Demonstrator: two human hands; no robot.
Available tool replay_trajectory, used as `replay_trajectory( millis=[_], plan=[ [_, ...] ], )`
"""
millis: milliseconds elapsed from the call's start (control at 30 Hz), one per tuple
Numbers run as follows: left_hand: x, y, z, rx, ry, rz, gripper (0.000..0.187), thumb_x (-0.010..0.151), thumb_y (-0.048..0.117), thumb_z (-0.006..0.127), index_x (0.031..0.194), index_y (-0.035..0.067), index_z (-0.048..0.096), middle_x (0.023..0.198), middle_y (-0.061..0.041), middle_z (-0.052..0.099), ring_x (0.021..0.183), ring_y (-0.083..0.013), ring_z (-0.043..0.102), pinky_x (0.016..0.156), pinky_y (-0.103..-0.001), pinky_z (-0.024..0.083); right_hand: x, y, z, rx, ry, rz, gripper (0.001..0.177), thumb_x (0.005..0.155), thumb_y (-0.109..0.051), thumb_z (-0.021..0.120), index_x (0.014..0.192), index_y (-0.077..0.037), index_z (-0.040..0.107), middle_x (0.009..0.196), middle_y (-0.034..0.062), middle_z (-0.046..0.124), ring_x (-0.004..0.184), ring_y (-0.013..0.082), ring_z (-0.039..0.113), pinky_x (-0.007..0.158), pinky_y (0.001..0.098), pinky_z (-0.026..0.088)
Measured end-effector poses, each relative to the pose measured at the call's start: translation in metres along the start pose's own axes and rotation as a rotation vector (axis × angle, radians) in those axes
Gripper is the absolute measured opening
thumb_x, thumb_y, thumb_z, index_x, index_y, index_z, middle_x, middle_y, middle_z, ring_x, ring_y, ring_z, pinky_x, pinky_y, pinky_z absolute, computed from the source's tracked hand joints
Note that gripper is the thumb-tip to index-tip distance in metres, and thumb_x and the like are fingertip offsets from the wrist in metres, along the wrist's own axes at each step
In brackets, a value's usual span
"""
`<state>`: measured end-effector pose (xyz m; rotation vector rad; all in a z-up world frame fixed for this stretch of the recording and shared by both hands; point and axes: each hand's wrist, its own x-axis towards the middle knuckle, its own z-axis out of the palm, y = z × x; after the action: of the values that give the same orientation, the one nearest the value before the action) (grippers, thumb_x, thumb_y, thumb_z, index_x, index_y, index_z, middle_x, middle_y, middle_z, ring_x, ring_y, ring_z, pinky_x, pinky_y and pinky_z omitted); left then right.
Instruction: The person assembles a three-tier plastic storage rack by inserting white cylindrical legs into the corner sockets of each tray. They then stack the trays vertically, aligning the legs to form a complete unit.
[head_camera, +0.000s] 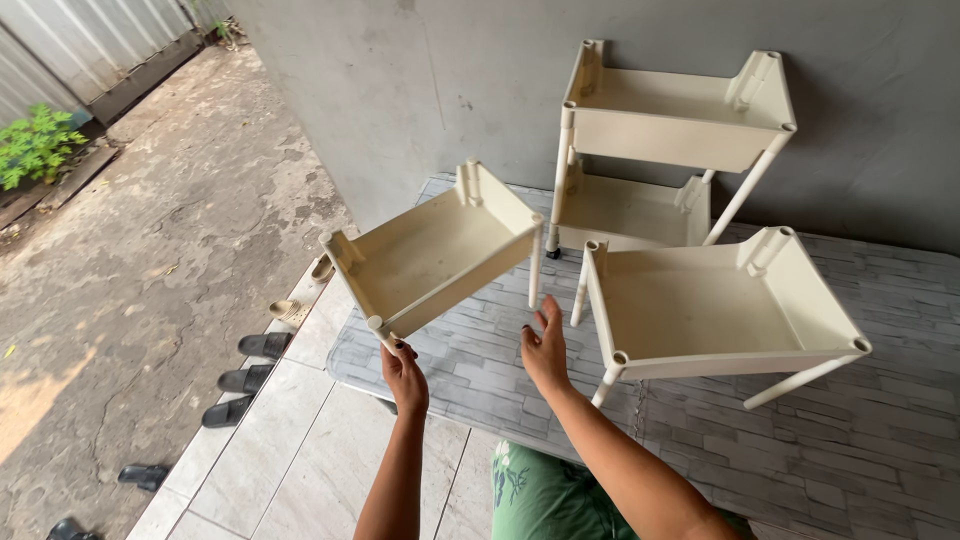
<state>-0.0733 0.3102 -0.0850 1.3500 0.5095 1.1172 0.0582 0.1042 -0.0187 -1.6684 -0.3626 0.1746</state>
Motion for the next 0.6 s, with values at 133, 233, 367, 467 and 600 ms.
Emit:
replay_trajectory(
  millis=[133,233,367,467,600],
  plan=[
    [-0.008,0.029,-0.016,-0.139,-0.032,0.051,0.027,0.113,0.033,0.047,0.105,0.008,0.052,0.082,0.002,0.044,0.078,-0.0107,0.041,0.073,-0.028,0.039,0.004,0.003,0.000,-0.159,0.062,-0.083,0.078,0.096,0.001,0.053,0.160,-0.004,0.008,0.164,0.0226,0.018,0.149,0.0356,0.027,0.111,0.0445,0.039],
    [-0.011,0.062,-0.028,-0.113,-0.036,0.079,0.029,0.112,0.037,0.045,0.102,0.010,0.051,0.083,0.002,0.048,0.078,-0.0106,0.045,0.073,-0.028,0.041,0.006,0.003,0.000,-0.233,0.111,-0.220,0.072,0.100,-0.004,0.052,0.160,-0.002,0.013,0.161,0.0255,0.026,0.147,0.0395,0.031,0.116,0.0475,0.036],
    [-0.003,0.123,-0.041,-0.090,-0.059,0.110,0.031,0.112,0.039,0.046,0.102,0.011,0.050,0.085,0.001,0.047,0.078,-0.0114,0.043,0.071,-0.028,0.038,0.003,-0.017,-0.002,-0.272,0.160,-0.280,0.049,0.105,-0.010,0.054,0.150,-0.003,0.036,0.140,0.0221,0.050,0.128,0.0351,0.052,0.105,0.0468,0.046],
    [0.006,0.179,-0.051,0.016,-0.075,0.133,0.038,0.112,0.049,0.041,0.105,0.012,0.046,0.087,0.000,0.045,0.082,-0.0135,0.044,0.077,-0.031,0.040,-0.008,-0.049,-0.008,-0.117,0.100,-0.222,0.027,0.107,-0.011,0.048,0.133,-0.005,0.051,0.111,0.0136,0.062,0.101,0.0279,0.066,0.089,0.0400,0.056],
    [0.018,0.255,-0.049,0.068,-0.132,0.239,0.043,0.114,0.054,0.030,0.111,0.013,0.045,0.094,0.000,0.048,0.089,-0.0138,0.048,0.085,-0.032,0.042,-0.028,-0.104,-0.030,-0.046,0.054,-0.451,0.021,0.110,-0.009,0.044,0.129,-0.004,0.048,0.097,0.0064,0.063,0.093,0.0198,0.069,0.085,0.0356,0.056]
  ],
)
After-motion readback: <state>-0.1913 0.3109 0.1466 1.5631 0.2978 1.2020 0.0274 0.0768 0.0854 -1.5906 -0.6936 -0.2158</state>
